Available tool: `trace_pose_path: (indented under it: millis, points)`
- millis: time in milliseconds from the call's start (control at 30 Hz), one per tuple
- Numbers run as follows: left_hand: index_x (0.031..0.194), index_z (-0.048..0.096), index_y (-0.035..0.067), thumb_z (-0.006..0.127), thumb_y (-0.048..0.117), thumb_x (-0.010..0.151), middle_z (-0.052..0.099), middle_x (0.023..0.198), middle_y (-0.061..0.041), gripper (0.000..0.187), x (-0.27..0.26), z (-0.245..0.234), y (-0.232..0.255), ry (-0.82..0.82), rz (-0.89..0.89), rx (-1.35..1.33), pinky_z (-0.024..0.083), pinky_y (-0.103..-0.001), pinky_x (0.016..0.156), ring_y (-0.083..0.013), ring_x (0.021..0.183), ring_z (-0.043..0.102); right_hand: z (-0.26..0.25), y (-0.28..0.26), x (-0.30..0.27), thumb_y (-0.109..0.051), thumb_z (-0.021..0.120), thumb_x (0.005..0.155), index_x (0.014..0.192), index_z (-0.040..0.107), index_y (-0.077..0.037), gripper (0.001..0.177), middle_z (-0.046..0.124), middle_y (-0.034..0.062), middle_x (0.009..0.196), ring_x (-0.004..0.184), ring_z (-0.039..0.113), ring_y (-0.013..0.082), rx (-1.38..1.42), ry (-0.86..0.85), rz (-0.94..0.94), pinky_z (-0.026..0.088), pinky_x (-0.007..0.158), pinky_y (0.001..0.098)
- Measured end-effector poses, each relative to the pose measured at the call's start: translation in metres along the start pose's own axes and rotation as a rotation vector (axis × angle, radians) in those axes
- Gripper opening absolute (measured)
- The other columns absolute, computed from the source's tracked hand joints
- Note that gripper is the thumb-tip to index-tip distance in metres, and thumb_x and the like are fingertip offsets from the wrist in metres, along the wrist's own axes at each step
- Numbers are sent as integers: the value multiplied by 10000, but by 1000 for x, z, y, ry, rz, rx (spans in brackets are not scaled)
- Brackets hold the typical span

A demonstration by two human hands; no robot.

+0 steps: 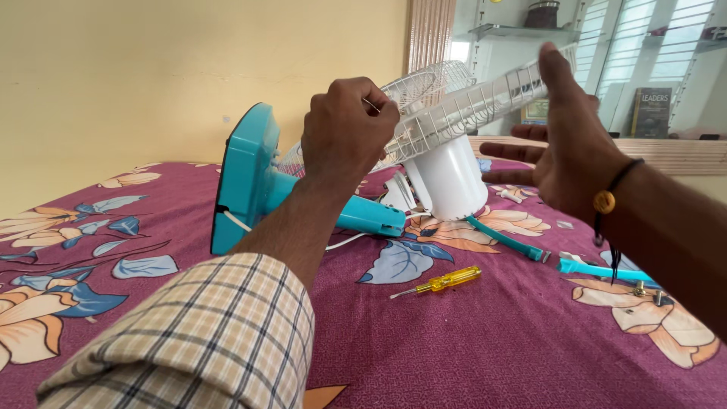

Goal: The person uses a screwdriver to loosen and remove screws from the front grill of a teal and white electric fan. They detach the front grill and set it aside, exposing the fan blades and motor housing.

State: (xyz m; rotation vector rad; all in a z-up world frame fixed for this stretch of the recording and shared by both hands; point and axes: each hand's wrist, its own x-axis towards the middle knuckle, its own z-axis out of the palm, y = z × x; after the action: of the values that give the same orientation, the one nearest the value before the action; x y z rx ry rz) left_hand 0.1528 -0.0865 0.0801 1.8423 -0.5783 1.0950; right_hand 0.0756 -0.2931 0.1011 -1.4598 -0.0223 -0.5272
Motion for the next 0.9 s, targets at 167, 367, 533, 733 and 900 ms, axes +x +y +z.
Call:
trace_pose_path:
  millis: [167,367,533,733,900]
  points:
    - [1001,688,105,785,256,761,764,794,-51,300,0,-2,-11,45,-8,43,626,-388,717,-230,723,778,14,-5,12,-448,550,934,1571,143,-66,847,391,296,1516,1272,640,456,-98,-55,30,609,1002,578]
    - [1330,525,135,880,286,670,587,1279,-123,765,26,-2,-31,53,-104,344,559,-440,954,-309,1213,588,9,0,8,-417,548,903,1538,179,-65,815,456,305,1449,1252,665,426,-74,-43,36,622,983,563]
    - [1498,355,162,961,447,637,445,1452,-75,1091,56,1,-40,-271,-296,604,489,-534,1020,-303,1380,426,10,3,2,-444,532,915,1544,128,-62,839,441,286,1450,1250,654,425,-93,-59,24,613,990,576]
    - [1411,540,228,882,375,708,603,1321,-91,795,62,14,-59,-382,-317,606,543,-477,1015,-327,1245,607,4,6,-5,-431,513,922,1550,114,-63,830,448,292,1450,1235,672,415,-84,-60,35,564,1021,588]
    - [1237,593,89,726,268,896,668,1193,-201,407,45,10,-64,-285,-61,649,580,-524,916,-419,1124,669,-2,7,-15,-378,517,940,1537,128,-15,800,451,290,1451,1233,673,411,-64,-79,27,558,1053,547]
